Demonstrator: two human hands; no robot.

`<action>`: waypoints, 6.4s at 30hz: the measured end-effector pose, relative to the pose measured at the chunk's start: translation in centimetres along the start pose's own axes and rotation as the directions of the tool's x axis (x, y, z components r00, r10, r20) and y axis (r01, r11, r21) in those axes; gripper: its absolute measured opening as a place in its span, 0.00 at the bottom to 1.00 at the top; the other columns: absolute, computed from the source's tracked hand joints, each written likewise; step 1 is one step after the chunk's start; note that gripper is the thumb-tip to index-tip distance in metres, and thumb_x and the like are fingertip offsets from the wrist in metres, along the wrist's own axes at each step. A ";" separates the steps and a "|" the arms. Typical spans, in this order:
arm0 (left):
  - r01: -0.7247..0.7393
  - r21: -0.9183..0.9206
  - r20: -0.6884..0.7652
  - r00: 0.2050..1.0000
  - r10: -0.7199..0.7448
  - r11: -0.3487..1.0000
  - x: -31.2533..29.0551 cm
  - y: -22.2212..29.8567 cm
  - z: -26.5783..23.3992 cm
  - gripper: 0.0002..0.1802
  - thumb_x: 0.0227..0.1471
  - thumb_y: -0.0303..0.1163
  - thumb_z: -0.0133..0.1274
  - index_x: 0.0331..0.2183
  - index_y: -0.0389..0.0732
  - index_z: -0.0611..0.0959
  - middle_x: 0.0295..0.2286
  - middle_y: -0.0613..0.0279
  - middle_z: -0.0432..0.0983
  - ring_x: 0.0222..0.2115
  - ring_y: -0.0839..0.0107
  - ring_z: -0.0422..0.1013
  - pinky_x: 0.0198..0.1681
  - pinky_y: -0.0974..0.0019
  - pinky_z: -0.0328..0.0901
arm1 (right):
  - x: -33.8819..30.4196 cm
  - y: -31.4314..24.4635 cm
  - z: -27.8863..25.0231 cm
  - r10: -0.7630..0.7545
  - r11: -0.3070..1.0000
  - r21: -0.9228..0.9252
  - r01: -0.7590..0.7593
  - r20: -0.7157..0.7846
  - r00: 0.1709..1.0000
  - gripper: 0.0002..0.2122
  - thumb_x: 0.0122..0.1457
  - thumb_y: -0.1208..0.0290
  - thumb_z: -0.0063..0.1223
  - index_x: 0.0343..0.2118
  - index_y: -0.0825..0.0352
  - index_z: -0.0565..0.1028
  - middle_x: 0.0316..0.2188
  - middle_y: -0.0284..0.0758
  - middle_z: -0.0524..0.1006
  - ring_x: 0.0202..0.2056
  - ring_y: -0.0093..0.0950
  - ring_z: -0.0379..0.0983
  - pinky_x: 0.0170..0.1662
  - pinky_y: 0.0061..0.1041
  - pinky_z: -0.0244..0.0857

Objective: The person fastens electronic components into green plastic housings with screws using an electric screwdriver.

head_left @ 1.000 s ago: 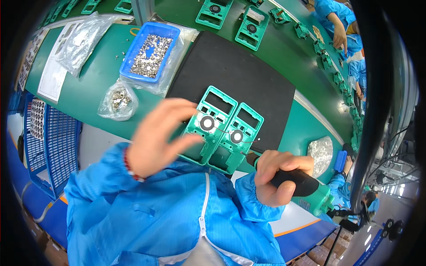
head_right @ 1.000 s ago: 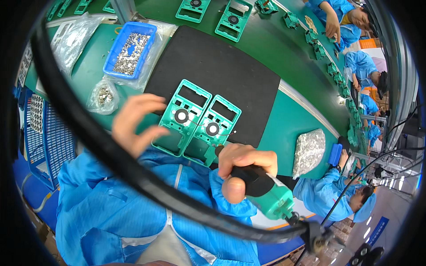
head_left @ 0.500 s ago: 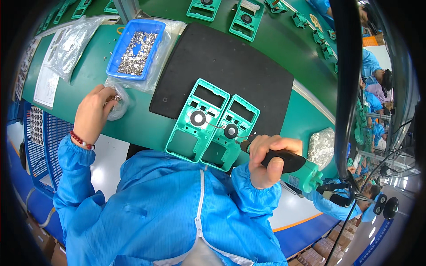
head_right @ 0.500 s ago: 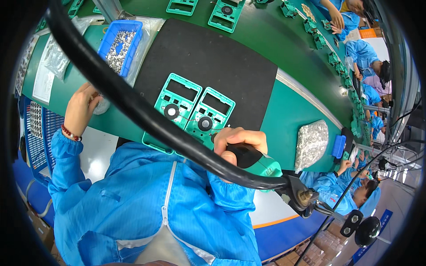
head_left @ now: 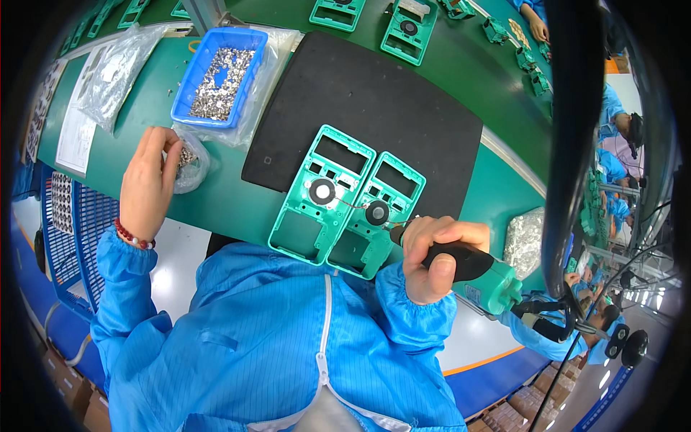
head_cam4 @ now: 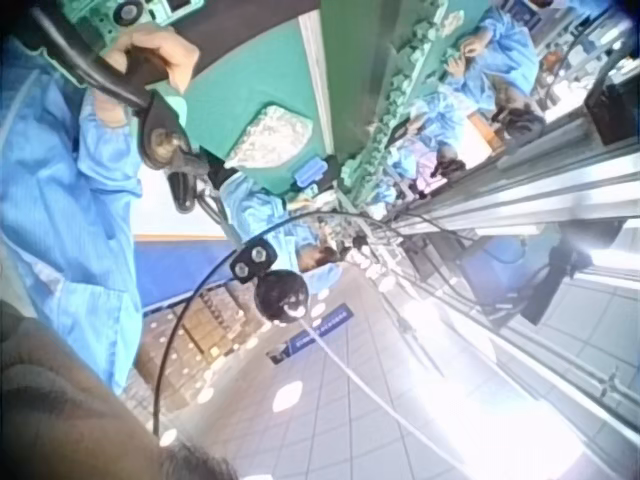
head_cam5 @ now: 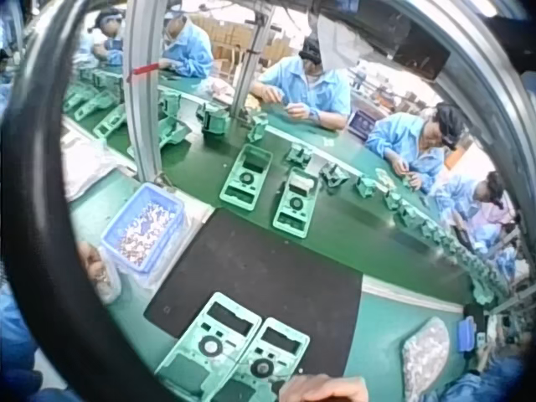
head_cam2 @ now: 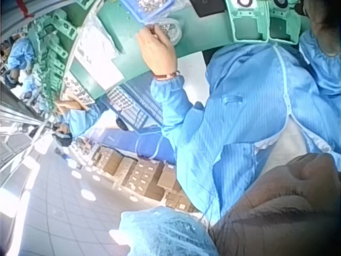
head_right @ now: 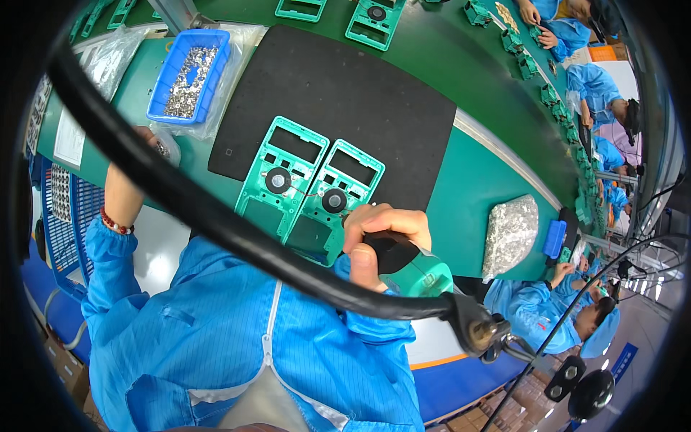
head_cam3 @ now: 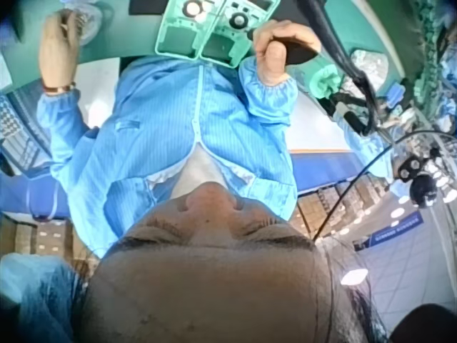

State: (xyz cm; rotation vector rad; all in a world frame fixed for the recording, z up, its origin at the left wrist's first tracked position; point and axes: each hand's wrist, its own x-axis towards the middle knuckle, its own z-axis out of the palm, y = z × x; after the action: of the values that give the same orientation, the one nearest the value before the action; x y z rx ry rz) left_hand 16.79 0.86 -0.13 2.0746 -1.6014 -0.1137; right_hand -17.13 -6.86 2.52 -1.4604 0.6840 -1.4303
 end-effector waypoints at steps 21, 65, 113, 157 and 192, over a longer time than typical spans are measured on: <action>-0.372 -0.550 0.033 0.885 0.465 0.748 -2.6 9.9 1.9 0.08 0.44 0.26 0.60 0.32 0.40 0.83 0.31 0.59 0.76 0.32 0.62 0.75 0.34 0.61 0.69 | 0.3 0.5 0.4 0.108 0.994 -0.034 -0.106 0.060 0.992 0.18 0.60 0.57 0.57 0.35 0.66 0.64 0.13 0.31 0.65 0.13 0.19 0.57 0.17 0.22 0.51; -0.447 -0.668 -0.118 0.853 0.509 0.595 -4.5 14.9 7.6 0.10 0.45 0.37 0.63 0.28 0.44 0.79 0.27 0.70 0.70 0.33 0.71 0.68 0.39 0.65 0.58 | -0.5 -4.6 1.4 -0.092 0.967 0.256 0.014 0.293 0.952 0.19 0.60 0.63 0.60 0.43 0.67 0.63 0.21 0.34 0.73 0.18 0.26 0.68 0.21 0.27 0.64; -0.684 -0.404 0.071 0.638 0.766 0.607 -5.3 12.8 7.3 0.14 0.48 0.44 0.61 0.31 0.45 0.80 0.41 0.66 0.76 0.45 0.68 0.70 0.48 0.61 0.62 | 2.1 -1.4 0.4 0.032 0.997 0.076 -0.025 -0.094 0.995 0.22 0.58 0.54 0.62 0.40 0.64 0.63 0.15 0.30 0.66 0.15 0.21 0.60 0.19 0.23 0.53; -0.680 -0.379 0.317 0.542 0.779 0.627 -5.2 12.8 5.4 0.10 0.54 0.37 0.54 0.26 0.42 0.75 0.24 0.62 0.70 0.30 0.65 0.70 0.36 0.63 0.66 | 1.8 -1.1 -0.7 -0.100 0.975 -0.210 0.065 -0.158 0.982 0.15 0.50 0.80 0.66 0.39 0.71 0.72 0.27 0.32 0.76 0.26 0.16 0.72 0.29 0.18 0.67; -0.704 -0.371 0.081 0.625 0.777 0.605 28.8 43.2 32.4 0.15 0.53 0.36 0.58 0.29 0.31 0.82 0.24 0.41 0.77 0.28 0.44 0.75 0.32 0.52 0.67 | 7.6 5.6 -11.2 -0.129 0.527 0.593 -0.609 0.764 0.632 0.27 0.46 0.64 0.71 0.42 0.82 0.74 0.13 0.33 0.72 0.12 0.18 0.66 0.16 0.18 0.57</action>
State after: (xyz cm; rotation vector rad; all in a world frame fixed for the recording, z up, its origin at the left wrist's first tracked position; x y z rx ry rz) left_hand -24.44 -44.29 -2.22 1.0351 -2.3078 -0.2961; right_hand -25.47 -18.46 -0.71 -0.9205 -0.3157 -0.5718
